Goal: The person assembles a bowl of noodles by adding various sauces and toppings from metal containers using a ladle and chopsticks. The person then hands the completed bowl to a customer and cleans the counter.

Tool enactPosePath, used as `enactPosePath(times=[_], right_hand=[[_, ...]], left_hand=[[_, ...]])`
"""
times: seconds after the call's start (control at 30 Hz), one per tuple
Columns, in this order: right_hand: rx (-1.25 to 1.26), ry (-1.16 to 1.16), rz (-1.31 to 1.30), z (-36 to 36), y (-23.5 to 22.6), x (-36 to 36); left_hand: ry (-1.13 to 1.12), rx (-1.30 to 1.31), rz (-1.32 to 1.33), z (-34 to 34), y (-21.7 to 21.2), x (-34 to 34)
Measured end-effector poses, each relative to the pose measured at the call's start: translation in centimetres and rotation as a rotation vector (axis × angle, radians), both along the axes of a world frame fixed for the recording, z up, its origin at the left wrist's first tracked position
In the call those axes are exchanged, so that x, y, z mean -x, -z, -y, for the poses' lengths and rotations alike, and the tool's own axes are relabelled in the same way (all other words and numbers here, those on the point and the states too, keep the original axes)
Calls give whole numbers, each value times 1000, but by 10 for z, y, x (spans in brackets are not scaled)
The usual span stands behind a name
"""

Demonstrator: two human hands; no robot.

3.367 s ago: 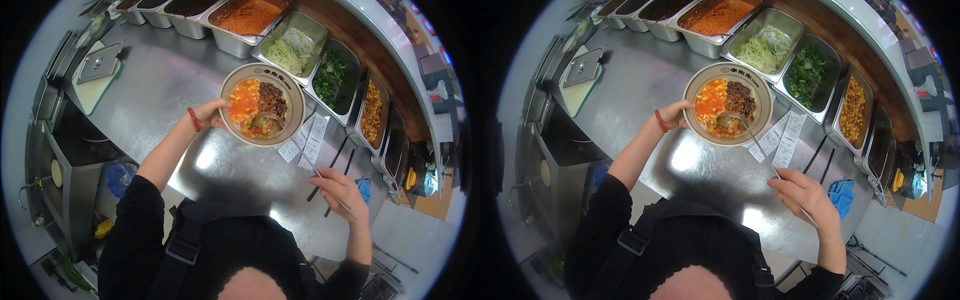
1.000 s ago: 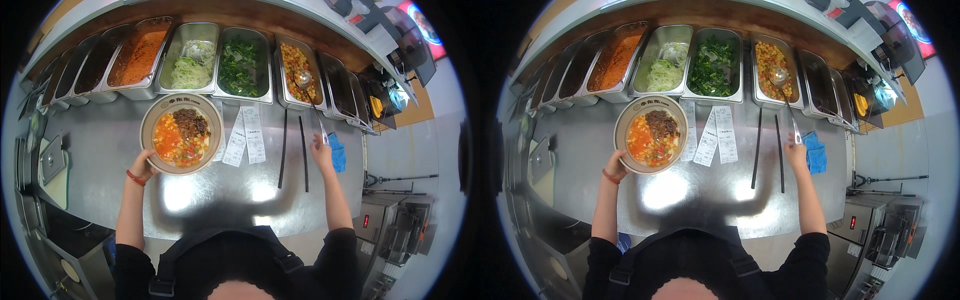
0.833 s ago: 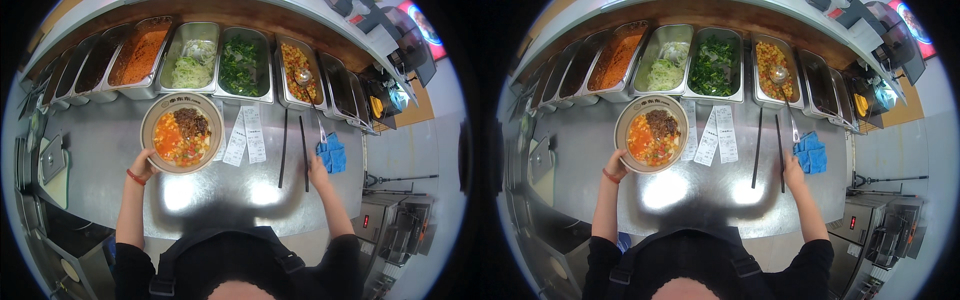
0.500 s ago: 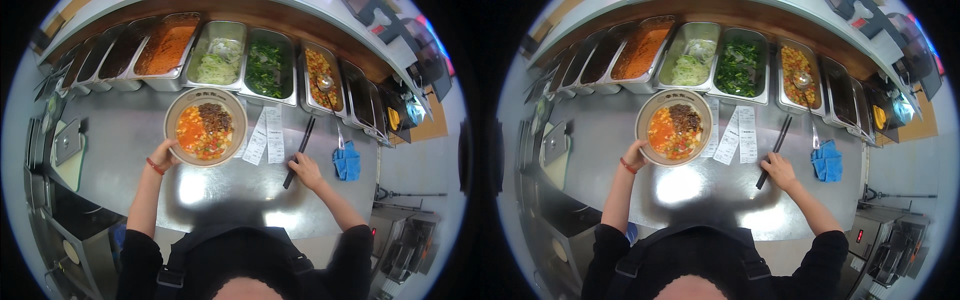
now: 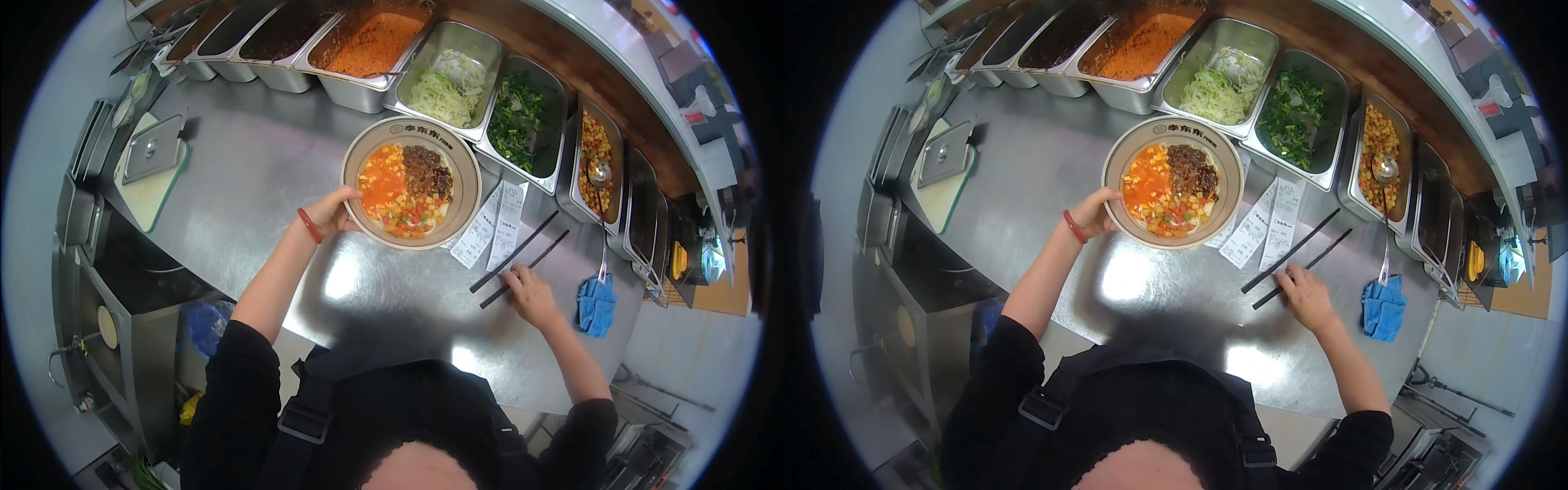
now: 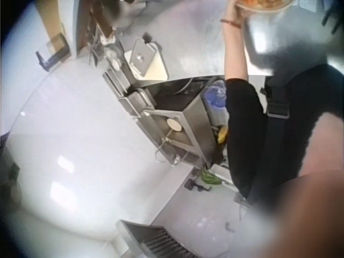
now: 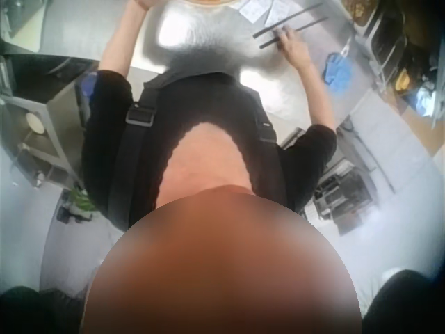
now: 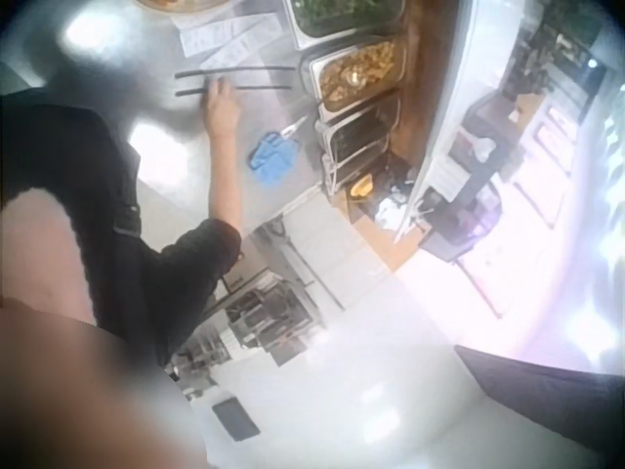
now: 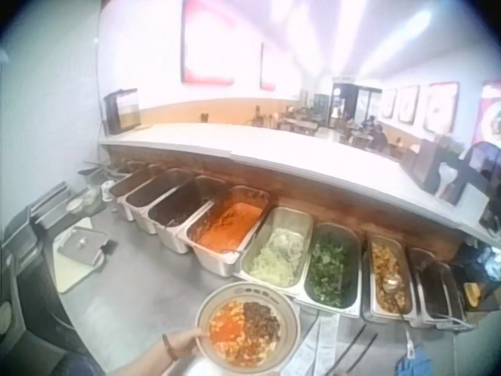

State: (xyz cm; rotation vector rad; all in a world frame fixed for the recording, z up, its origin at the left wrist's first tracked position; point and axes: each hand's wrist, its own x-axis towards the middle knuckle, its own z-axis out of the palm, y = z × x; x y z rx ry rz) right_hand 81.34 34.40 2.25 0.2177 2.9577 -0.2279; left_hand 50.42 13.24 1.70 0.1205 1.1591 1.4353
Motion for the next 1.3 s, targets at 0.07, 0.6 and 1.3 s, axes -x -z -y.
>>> enactPosePath(times=[0.07,0.6,1.3], right_hand=[[-54,-56,-67,3,1,5],[41,-114,-120,11,0,30],[1132,386,-568,20,-130,44]], left_hand=[[1,21,-11,0,-2,0],[13,-48,24,1,6,3],[14,-25,21,1,-2,0]])
